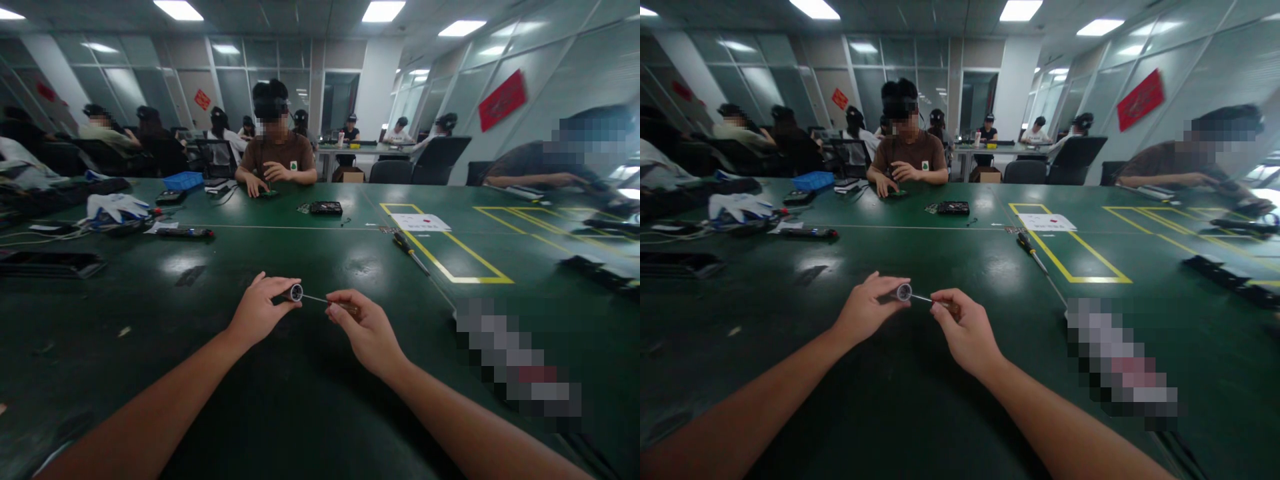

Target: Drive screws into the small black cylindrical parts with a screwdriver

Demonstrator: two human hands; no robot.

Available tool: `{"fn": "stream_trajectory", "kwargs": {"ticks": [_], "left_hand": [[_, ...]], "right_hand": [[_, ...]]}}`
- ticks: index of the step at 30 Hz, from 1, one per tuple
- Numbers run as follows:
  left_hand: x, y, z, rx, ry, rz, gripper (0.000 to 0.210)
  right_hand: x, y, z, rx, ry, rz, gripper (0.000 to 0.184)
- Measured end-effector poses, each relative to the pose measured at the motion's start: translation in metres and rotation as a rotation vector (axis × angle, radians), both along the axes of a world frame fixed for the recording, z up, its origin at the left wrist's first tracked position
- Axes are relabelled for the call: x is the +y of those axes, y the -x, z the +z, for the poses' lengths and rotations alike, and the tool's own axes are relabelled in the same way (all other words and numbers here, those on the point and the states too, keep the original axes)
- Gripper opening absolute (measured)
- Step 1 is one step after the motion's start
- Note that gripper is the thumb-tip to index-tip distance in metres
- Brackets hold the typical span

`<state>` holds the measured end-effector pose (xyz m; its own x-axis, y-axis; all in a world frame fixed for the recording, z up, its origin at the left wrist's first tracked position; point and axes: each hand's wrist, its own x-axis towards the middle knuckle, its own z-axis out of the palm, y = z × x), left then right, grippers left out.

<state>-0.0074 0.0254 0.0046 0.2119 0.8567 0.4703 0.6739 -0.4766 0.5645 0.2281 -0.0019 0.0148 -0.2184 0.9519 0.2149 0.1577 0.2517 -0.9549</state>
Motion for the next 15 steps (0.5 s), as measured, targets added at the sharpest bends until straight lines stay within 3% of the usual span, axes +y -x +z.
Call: {"fn": "stream_trajectory", "kwargs": {"ticks": [5, 11, 15], "left_hand": [[0.000, 0.001, 0.000, 0.022, -0.025, 0.013, 0.038], [0.001, 0.004, 0.002, 0.028, -0.060, 0.028, 0.039], [0.002, 0.005, 0.002, 0.032, -0.113, 0.022, 0.039]], "right_hand": [[0.000, 0.001, 0.002, 0.008, -0.002, -0.028, 0.020], [0.000, 0.000, 0.010, -0.192, 0.038, -0.085, 0.026], [0.002, 0.000, 0.004, -0.086, 0.003, -0.054, 0.021]]}}
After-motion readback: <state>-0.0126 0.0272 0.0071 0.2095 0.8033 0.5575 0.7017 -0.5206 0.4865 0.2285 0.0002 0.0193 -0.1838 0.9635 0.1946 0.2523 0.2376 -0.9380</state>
